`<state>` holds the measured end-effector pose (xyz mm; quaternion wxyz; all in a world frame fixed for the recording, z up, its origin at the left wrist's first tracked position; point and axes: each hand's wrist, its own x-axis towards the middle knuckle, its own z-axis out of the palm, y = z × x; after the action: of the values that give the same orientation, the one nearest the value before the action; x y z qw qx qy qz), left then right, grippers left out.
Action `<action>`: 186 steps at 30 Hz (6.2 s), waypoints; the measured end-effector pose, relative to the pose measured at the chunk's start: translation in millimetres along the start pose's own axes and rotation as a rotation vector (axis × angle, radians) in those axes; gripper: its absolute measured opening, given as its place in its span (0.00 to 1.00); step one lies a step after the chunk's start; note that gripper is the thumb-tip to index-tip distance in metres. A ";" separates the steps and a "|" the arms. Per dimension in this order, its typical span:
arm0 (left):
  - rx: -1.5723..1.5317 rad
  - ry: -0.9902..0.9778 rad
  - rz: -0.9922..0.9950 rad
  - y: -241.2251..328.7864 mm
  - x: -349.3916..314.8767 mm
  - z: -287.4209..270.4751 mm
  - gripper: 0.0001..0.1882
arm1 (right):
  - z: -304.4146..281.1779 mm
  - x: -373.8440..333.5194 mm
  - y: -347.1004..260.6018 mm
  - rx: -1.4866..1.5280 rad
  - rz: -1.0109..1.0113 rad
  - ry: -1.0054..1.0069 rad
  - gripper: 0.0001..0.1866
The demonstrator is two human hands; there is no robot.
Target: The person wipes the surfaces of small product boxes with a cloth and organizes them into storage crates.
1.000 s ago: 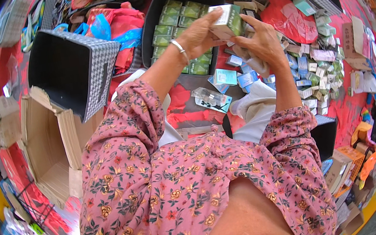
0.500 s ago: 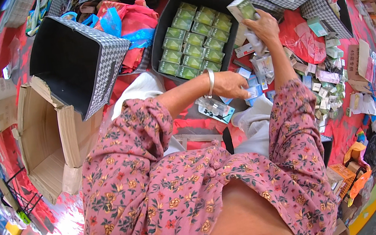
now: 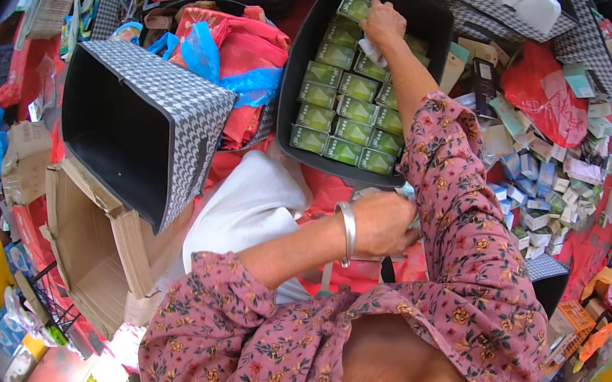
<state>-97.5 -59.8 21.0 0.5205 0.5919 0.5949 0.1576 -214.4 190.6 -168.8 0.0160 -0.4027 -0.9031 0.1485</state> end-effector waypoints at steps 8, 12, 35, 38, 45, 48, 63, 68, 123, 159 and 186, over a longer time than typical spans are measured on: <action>-0.072 -0.059 -0.054 1.0 -3.8 4.2 0.17 | 37.0 5.1 -8.9 0.016 0.004 -0.289 0.24; 0.018 -0.164 -0.018 1.9 5.4 -2.3 0.16 | 20.0 -1.1 11.7 0.148 0.020 -0.264 0.26; 0.432 -0.292 0.065 8.9 56.8 18.6 0.21 | -146.3 -498.6 414.3 0.330 0.933 0.063 0.19; 0.402 -0.296 0.071 11.0 62.5 12.3 0.21 | -85.8 -530.0 420.7 0.312 0.921 0.099 0.24; 0.400 -0.281 0.041 20.3 76.5 23.5 0.20 | 20.1 -554.8 473.5 0.017 0.901 -0.143 0.14; 0.405 -0.304 -0.007 24.1 83.2 28.6 0.21 | -27.2 -526.1 447.2 0.162 1.221 0.093 0.13; 0.309 -0.386 -0.283 28.4 108.6 40.9 0.20 | -24.1 -499.5 545.1 0.361 1.537 0.217 0.27; 0.216 -0.352 -0.323 27.9 105.4 43.9 0.20 | -26.0 -469.8 521.7 0.336 1.630 0.328 0.24; -1.112 0.081 0.224 19.4 40.9 -27.5 0.44 | -272.0 -269.8 56.7 1.013 -0.078 0.724 0.07; -1.407 0.255 0.207 -1.8 46.3 -44.5 0.25 | -248.7 -244.3 95.4 1.168 0.074 0.138 0.15; -1.708 0.560 0.194 -1.0 55.4 -34.3 0.21 | -239.4 -255.4 55.3 0.922 0.167 0.027 0.31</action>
<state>-112.2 2.8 10.2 0.6032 -0.0085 0.3279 0.7270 33.6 99.7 67.6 0.1928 -0.4267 -0.7072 0.5298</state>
